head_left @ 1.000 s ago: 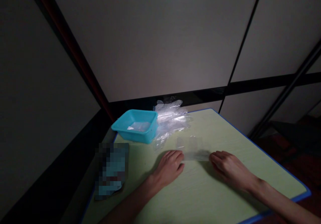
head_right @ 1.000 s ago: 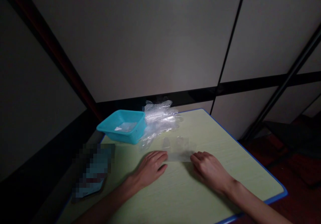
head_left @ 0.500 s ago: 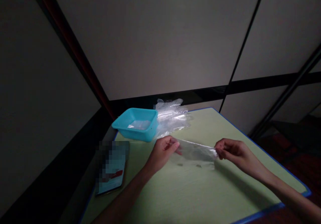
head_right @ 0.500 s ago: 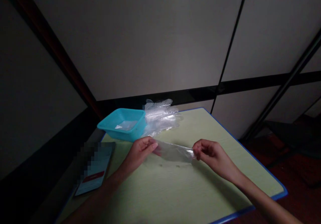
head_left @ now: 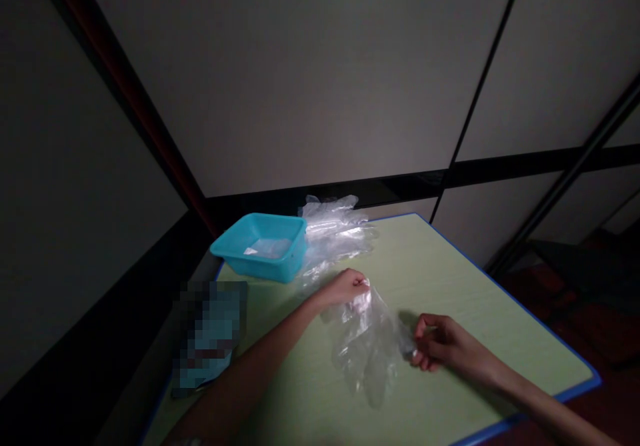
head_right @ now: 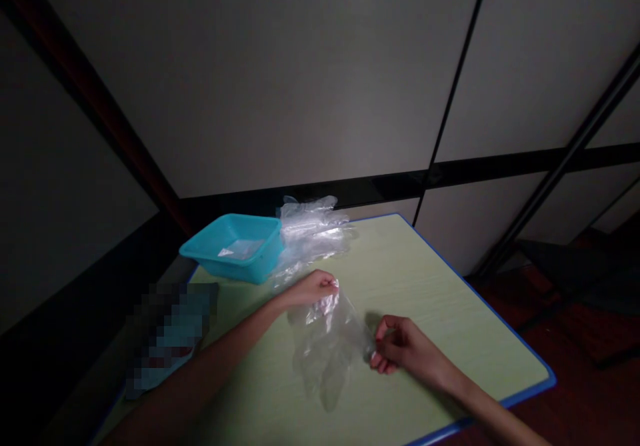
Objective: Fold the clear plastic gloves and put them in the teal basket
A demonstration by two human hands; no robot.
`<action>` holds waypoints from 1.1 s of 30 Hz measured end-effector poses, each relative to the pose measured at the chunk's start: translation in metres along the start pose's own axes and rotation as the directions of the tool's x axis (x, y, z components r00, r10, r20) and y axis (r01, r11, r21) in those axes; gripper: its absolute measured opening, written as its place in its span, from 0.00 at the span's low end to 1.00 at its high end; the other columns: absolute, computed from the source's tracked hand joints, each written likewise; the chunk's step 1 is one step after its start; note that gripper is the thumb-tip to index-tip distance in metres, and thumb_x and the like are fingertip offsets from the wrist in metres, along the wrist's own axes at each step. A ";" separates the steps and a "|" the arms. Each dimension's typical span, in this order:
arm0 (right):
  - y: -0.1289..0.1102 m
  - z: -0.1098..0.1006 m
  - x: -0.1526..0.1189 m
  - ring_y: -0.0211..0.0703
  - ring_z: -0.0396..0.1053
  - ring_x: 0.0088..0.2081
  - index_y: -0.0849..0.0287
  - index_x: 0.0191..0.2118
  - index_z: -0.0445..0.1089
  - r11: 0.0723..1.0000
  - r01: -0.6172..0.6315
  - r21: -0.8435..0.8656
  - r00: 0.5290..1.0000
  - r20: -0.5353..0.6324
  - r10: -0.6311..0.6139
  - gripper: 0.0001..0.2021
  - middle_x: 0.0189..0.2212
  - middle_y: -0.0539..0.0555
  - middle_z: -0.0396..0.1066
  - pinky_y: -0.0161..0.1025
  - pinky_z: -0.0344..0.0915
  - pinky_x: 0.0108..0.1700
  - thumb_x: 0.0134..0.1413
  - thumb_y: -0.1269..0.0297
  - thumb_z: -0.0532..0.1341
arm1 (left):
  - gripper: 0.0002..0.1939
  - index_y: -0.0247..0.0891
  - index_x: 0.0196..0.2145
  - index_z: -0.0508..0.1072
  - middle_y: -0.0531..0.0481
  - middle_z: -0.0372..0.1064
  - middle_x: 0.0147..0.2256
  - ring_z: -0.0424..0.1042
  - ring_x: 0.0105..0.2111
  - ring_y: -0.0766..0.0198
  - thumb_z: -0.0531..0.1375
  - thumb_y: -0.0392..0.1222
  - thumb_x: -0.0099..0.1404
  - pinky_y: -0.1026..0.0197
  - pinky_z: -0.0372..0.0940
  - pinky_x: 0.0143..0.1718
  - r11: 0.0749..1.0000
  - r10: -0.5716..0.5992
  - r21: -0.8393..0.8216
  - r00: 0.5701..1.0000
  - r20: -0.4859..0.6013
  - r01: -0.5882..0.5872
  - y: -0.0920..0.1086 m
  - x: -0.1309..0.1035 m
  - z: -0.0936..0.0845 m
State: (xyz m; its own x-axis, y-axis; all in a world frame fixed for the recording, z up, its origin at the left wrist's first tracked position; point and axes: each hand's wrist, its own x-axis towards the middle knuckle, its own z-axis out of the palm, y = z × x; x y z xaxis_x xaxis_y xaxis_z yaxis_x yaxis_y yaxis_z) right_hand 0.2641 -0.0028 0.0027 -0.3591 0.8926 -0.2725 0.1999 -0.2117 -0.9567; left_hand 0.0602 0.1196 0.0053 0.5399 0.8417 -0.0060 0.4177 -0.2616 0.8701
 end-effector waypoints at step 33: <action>0.011 -0.005 0.062 0.48 0.41 0.60 0.62 0.62 0.34 0.023 0.297 -0.955 0.842 0.251 -0.478 0.30 0.60 0.61 0.42 0.51 0.46 0.58 0.60 0.53 0.43 | 0.13 0.37 0.39 0.69 0.47 0.70 0.38 0.68 0.39 0.60 0.51 0.31 0.58 0.56 0.65 0.42 0.739 0.387 0.644 0.908 -0.162 -0.200 -0.019 -0.114 0.003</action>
State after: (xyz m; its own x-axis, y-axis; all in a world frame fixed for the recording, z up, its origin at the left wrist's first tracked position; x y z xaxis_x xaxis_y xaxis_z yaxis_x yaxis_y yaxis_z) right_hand 0.2483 0.0519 -0.0238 -0.6263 0.7530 0.2021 0.7681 0.6403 -0.0053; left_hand -0.0068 0.0276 -0.0118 0.5329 0.7397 0.4110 0.6712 -0.6653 0.3270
